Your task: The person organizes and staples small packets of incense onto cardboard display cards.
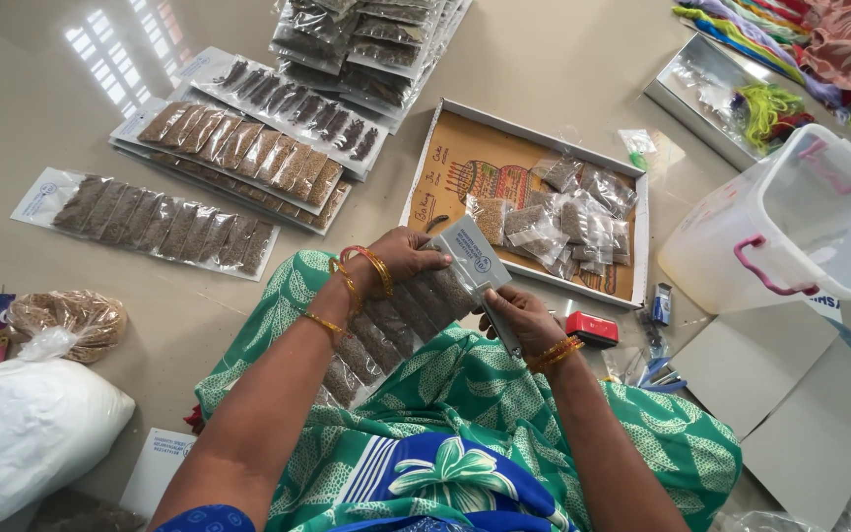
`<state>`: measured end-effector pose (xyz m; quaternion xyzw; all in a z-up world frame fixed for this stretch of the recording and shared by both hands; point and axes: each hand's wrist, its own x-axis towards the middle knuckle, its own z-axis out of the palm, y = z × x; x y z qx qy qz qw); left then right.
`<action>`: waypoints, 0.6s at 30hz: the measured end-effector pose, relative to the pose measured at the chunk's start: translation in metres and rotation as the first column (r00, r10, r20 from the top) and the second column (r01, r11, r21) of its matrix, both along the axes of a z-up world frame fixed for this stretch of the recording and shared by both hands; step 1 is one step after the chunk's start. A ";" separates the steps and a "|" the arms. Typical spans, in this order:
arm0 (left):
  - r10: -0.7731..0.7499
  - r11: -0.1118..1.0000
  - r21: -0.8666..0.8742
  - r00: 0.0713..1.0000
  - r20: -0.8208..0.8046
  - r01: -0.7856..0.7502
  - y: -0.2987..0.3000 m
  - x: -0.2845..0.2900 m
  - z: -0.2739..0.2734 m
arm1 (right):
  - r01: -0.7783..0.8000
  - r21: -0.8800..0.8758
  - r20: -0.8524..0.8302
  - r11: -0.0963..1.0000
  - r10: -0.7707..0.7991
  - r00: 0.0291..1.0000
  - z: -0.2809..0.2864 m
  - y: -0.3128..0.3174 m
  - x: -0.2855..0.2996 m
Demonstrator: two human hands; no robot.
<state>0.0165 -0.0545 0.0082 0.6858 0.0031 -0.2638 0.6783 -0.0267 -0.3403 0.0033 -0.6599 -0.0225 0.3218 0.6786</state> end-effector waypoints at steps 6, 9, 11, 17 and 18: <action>0.042 0.996 0.070 0.996 0.077 -0.048 -0.004 -0.017 0.023 | 0.018 -0.070 0.069 0.997 -0.013 0.998 -0.007 -0.005 0.003; 0.055 0.985 0.156 0.993 0.104 -0.071 -0.006 -0.022 0.036 | 0.038 -0.168 0.138 0.985 -0.015 0.990 0.008 0.003 -0.001; 0.051 0.976 0.203 0.990 0.131 -0.077 -0.006 -0.023 0.037 | 0.069 -0.222 0.182 0.973 -0.028 0.983 0.008 0.006 -0.005; 0.012 0.943 0.324 0.979 0.205 -0.079 -0.008 -0.029 0.034 | 0.181 -0.408 0.295 0.895 -0.058 0.954 0.022 0.024 -0.020; -0.004 0.936 0.343 0.976 0.216 -0.072 -0.009 -0.029 0.034 | 0.192 -0.447 0.289 0.874 -0.062 0.955 0.022 0.024 -0.020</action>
